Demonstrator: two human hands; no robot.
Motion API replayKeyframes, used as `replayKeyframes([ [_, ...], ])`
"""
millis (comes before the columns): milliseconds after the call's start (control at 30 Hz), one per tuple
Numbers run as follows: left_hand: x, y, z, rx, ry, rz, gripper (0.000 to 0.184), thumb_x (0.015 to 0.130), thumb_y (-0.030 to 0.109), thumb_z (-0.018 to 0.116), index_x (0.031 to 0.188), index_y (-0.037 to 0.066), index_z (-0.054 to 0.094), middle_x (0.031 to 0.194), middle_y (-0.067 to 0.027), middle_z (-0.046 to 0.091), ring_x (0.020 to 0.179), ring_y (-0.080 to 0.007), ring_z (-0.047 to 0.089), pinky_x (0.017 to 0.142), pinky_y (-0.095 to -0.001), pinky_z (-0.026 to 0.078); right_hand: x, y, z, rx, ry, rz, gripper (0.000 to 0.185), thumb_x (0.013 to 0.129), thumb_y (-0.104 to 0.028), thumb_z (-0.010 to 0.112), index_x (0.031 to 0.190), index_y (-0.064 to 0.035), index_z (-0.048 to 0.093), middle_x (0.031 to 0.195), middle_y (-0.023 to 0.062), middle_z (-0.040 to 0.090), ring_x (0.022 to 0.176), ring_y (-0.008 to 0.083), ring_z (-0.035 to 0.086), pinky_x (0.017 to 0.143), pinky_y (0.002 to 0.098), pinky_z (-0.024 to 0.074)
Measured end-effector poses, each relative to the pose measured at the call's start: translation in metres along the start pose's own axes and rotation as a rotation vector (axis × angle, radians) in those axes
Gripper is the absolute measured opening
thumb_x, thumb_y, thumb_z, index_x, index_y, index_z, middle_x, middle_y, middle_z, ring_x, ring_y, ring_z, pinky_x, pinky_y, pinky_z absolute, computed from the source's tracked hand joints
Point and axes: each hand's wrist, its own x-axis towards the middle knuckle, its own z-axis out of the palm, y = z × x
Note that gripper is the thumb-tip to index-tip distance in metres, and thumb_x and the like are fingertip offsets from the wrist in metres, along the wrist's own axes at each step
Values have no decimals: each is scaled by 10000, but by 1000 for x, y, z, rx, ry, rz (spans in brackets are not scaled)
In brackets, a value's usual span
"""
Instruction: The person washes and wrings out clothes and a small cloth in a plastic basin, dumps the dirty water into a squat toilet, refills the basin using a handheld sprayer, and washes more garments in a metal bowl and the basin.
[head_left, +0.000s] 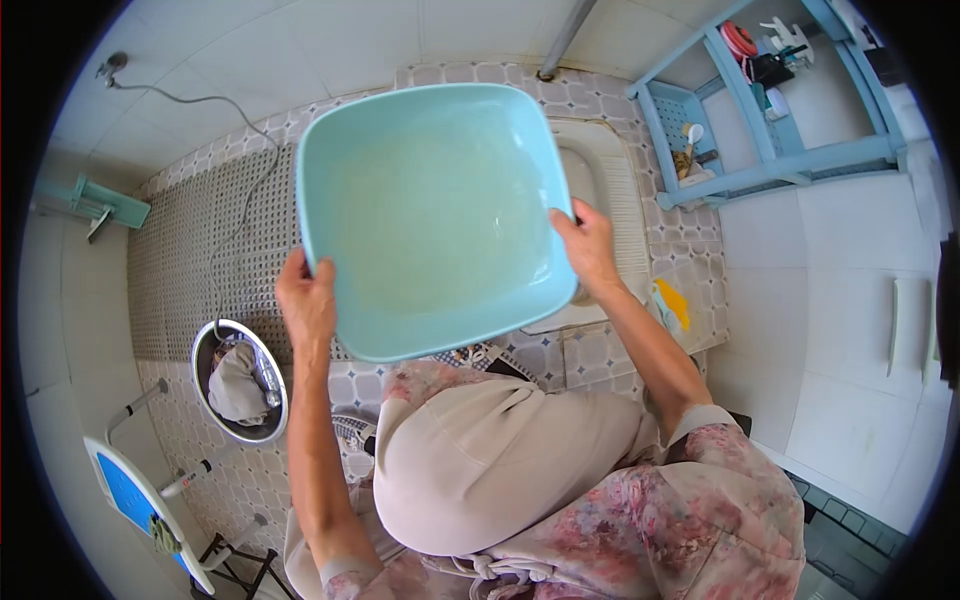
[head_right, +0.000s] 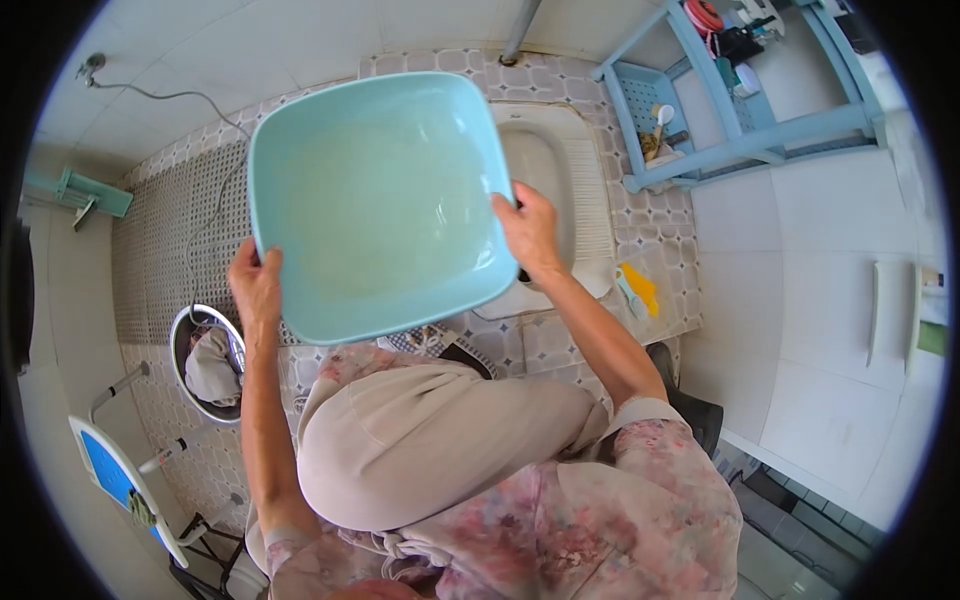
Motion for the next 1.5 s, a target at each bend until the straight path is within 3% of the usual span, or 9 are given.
replayKeyframes([
  [267, -12, 43, 149, 85, -415, 96, 217, 770, 147, 670, 889, -26, 617, 660, -111, 601, 563, -185, 562, 549, -335, 467, -26, 46, -175, -102, 205, 109, 260, 883, -167, 647, 1044, 36, 673, 845, 23, 663, 715, 81, 565, 645, 251, 458],
  [333, -23, 41, 175, 59, -544, 129, 219, 771, 149, 695, 878, -23, 610, 663, -51, 569, 576, -108, 510, 533, -283, 430, -38, 65, -210, -110, 246, 147, 255, 883, -162, 645, 1037, 40, 673, 854, 27, 664, 725, 86, 569, 654, 256, 461],
  [467, -44, 12, 226, -4, -721, 92, 266, 763, 201, 713, 849, -22, 598, 647, -72, 548, 570, -158, 510, 546, -317, 438, -68, 96, -264, -139, 318, 215, 243, 892, -122, 618, 1060, 47, 667, 890, 72, 682, 753, 130, 619, 685, 286, 503],
  [533, -54, 11, 241, -46, -789, 52, 280, 763, 219, 716, 842, -21, 595, 644, -80, 541, 570, -176, 512, 552, -326, 440, -82, 97, -275, -152, 340, 270, 241, 893, -114, 612, 1062, 48, 669, 894, 78, 684, 753, 138, 625, 688, 292, 507],
  [567, -57, 10, 246, 0, -864, -4, 315, 758, 232, 710, 865, -39, 590, 733, -154, 620, 665, -276, 613, 651, -371, 494, -89, 98, -280, -149, 365, 299, 239, 890, -121, 618, 1051, 46, 674, 882, 64, 677, 744, 126, 608, 680, 286, 491],
  [867, -89, -21, 287, -8, -991, -139, 361, 740, 281, 699, 820, -53, 588, 711, -157, 607, 644, -269, 587, 635, -379, 484, -117, 82, -304, -236, 367, 450, 225, 871, -103, 610, 1022, 49, 680, 847, 54, 669, 718, 115, 594, 666, 279, 481],
  [1167, -94, -39, 292, -65, -932, -186, 304, 754, 246, 717, 786, -29, 592, 644, -51, 540, 587, -144, 493, 556, -311, 430, -93, 85, -311, -276, 324, 501, 227, 849, -101, 609, 1002, 50, 684, 820, 57, 671, 686, 122, 606, 638, 278, 486],
  [1267, -97, -46, 301, -113, -939, -212, 373, 724, 303, 693, 747, -43, 557, 667, -141, 567, 621, -249, 541, 612, -374, 461, -84, 77, -316, -329, 314, 517, 232, 837, -102, 604, 994, 47, 689, 815, 61, 675, 684, 127, 614, 634, 281, 488],
  [1500, -101, -35, 303, -120, -1040, -349, 348, 778, 263, 662, 810, -78, 601, 692, -154, 637, 556, -238, 643, 531, -340, 532, -68, 54, -326, -396, 309, 541, 229, 800, -88, 605, 955, 51, 700, 793, 68, 678, 671, 141, 619, 632, 294, 493],
])
